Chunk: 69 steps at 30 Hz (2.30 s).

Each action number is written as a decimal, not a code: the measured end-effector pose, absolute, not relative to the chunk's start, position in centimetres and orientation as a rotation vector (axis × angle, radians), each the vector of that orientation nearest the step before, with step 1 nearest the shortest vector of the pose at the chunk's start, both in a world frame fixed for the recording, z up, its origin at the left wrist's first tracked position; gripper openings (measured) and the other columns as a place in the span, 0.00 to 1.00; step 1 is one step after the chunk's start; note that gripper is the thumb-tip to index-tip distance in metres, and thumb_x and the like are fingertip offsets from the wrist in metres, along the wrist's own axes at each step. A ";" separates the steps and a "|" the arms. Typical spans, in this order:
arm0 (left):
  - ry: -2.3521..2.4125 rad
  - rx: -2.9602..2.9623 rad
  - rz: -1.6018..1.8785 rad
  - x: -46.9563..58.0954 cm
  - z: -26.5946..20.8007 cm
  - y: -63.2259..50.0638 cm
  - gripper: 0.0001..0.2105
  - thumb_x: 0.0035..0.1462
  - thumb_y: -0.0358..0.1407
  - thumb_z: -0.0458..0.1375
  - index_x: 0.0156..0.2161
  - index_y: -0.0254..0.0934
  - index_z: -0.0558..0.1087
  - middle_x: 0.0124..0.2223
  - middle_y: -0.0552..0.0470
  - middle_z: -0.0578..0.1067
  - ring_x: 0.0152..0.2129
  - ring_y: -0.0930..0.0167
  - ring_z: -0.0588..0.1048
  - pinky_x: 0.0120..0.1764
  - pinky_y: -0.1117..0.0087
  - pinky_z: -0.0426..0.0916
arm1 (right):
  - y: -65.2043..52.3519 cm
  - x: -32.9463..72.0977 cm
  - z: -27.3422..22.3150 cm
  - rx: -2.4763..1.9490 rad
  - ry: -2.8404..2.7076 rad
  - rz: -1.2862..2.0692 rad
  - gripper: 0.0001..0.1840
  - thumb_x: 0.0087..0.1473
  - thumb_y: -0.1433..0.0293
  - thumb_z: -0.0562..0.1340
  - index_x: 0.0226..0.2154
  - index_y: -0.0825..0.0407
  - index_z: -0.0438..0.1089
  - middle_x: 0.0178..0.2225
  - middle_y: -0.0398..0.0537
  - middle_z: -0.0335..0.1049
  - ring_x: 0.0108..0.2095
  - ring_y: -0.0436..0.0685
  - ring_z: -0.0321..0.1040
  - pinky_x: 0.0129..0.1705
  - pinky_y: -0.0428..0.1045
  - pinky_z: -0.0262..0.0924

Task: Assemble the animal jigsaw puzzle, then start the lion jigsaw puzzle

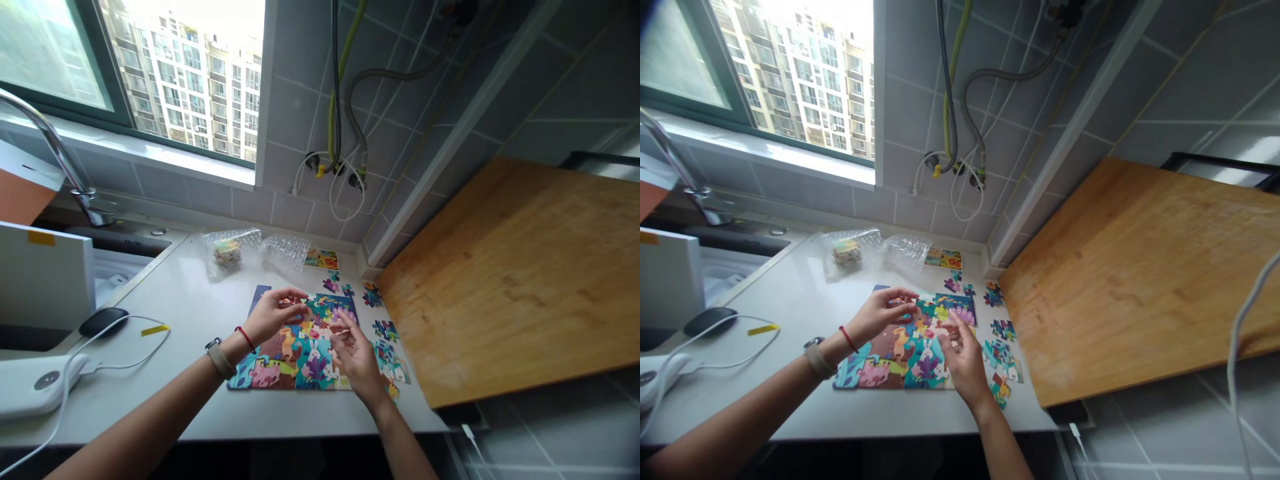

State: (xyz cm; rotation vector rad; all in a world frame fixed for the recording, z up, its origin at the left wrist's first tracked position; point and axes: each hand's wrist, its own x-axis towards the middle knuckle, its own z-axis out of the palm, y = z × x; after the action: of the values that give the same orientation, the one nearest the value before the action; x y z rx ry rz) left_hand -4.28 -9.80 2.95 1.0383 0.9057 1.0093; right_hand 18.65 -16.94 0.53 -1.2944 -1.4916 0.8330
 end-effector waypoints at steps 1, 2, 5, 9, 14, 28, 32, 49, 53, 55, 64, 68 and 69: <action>0.896 1.045 1.003 -4.2 2.8 -9.6 0.30 0.36 0.52 0.77 0.41 0.34 0.79 0.35 0.51 0.78 0.35 0.65 0.82 0.37 0.66 0.81 | -15.9 17.7 0.4 -1.279 -1.419 0.927 0.31 0.60 0.53 0.67 0.61 0.48 0.70 0.47 0.54 0.76 0.37 0.57 0.76 0.31 0.48 0.72; 0.885 1.053 0.998 -4.0 2.6 -9.4 0.30 0.36 0.52 0.77 0.41 0.34 0.79 0.36 0.51 0.78 0.35 0.66 0.82 0.37 0.66 0.81 | -15.0 17.0 0.2 -1.259 -1.354 1.005 0.32 0.58 0.52 0.68 0.61 0.48 0.70 0.45 0.53 0.76 0.35 0.56 0.76 0.28 0.47 0.70; 0.852 1.103 0.967 -3.7 1.8 -8.8 0.28 0.39 0.51 0.76 0.41 0.34 0.78 0.37 0.51 0.78 0.35 0.65 0.82 0.37 0.66 0.81 | -13.6 15.5 -0.7 -1.215 -1.229 1.144 0.33 0.53 0.50 0.72 0.55 0.50 0.73 0.36 0.47 0.75 0.28 0.53 0.72 0.23 0.44 0.62; 0.828 1.369 0.954 -4.1 -0.2 -8.3 0.21 0.52 0.48 0.70 0.45 0.35 0.78 0.35 0.49 0.79 0.33 0.66 0.82 0.34 0.66 0.79 | -13.5 15.9 -1.6 -1.270 -1.188 1.127 0.32 0.50 0.51 0.73 0.51 0.51 0.73 0.32 0.46 0.75 0.26 0.53 0.70 0.22 0.45 0.61; 0.933 1.921 1.211 -6.4 -2.7 -7.7 0.10 0.66 0.39 0.58 0.44 0.37 0.79 0.35 0.49 0.79 0.30 0.71 0.77 0.31 0.72 0.74 | -11.3 21.4 -1.3 -1.500 -1.226 0.813 0.31 0.49 0.49 0.71 0.47 0.53 0.75 0.30 0.47 0.73 0.24 0.53 0.66 0.20 0.46 0.61; 0.950 2.227 1.290 -7.6 -4.5 -7.0 0.08 0.69 0.33 0.55 0.47 0.39 0.77 0.40 0.49 0.82 0.33 0.70 0.79 0.35 0.71 0.74 | -5.7 23.9 -0.2 -1.679 -1.957 0.911 0.21 0.56 0.62 0.65 0.51 0.52 0.79 0.33 0.47 0.80 0.30 0.56 0.73 0.35 0.50 0.68; 0.983 2.194 1.273 -7.8 -4.5 -6.8 0.08 0.69 0.34 0.55 0.46 0.39 0.77 0.38 0.50 0.81 0.30 0.71 0.79 0.32 0.72 0.73 | -4.3 22.4 0.0 -1.666 -2.067 0.854 0.17 0.54 0.68 0.67 0.47 0.52 0.79 0.37 0.50 0.80 0.38 0.59 0.76 0.42 0.52 0.69; 1.005 2.150 1.158 -8.0 -4.5 -6.8 0.11 0.69 0.37 0.53 0.46 0.38 0.77 0.40 0.47 0.81 0.32 0.69 0.80 0.33 0.71 0.74 | -6.6 22.0 0.5 -1.753 -2.366 0.550 0.23 0.52 0.68 0.74 0.52 0.47 0.80 0.53 0.54 0.70 0.53 0.64 0.71 0.59 0.56 0.64; 1.015 2.140 1.112 -8.1 -4.4 -6.8 0.11 0.69 0.37 0.53 0.47 0.38 0.77 0.43 0.46 0.81 0.31 0.69 0.80 0.34 0.71 0.74 | -6.3 22.3 0.3 -1.740 -2.363 0.574 0.24 0.53 0.69 0.74 0.54 0.49 0.79 0.54 0.55 0.68 0.55 0.63 0.70 0.61 0.56 0.62; 1.013 2.139 1.100 -8.1 -4.4 -6.7 0.11 0.69 0.37 0.53 0.47 0.38 0.77 0.43 0.46 0.82 0.31 0.69 0.80 0.34 0.71 0.74 | -6.1 22.4 0.2 -1.737 -2.351 0.592 0.28 0.51 0.70 0.75 0.56 0.50 0.77 0.54 0.55 0.68 0.55 0.63 0.70 0.61 0.57 0.62; 1.001 2.157 1.077 -8.0 -4.6 -6.7 0.11 0.68 0.36 0.53 0.47 0.39 0.77 0.45 0.48 0.82 0.32 0.70 0.80 0.34 0.71 0.74 | -5.3 21.7 0.5 -1.648 -2.072 0.814 0.16 0.40 0.72 0.76 0.35 0.51 0.77 0.37 0.44 0.73 0.38 0.56 0.70 0.47 0.52 0.66; 1.003 2.136 1.089 -8.0 -4.4 -6.6 0.11 0.68 0.36 0.53 0.46 0.38 0.78 0.44 0.47 0.82 0.33 0.69 0.81 0.35 0.71 0.75 | -6.4 23.1 0.9 -1.614 -1.963 0.893 0.11 0.55 0.62 0.66 0.37 0.52 0.75 0.33 0.46 0.76 0.33 0.54 0.72 0.39 0.50 0.67; 1.006 2.137 1.095 -8.0 -4.4 -6.7 0.11 0.68 0.36 0.53 0.46 0.38 0.78 0.44 0.48 0.82 0.33 0.69 0.80 0.36 0.70 0.75 | -6.7 23.8 1.1 -1.611 -1.923 0.922 0.13 0.57 0.59 0.64 0.38 0.52 0.76 0.32 0.46 0.76 0.31 0.54 0.72 0.37 0.49 0.67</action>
State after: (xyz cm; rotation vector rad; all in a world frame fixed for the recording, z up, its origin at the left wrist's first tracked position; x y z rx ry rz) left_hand -8.00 -6.66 -4.36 2.1367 1.0056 1.0951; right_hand 23.75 -6.71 1.09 -1.6109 -1.9230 0.9224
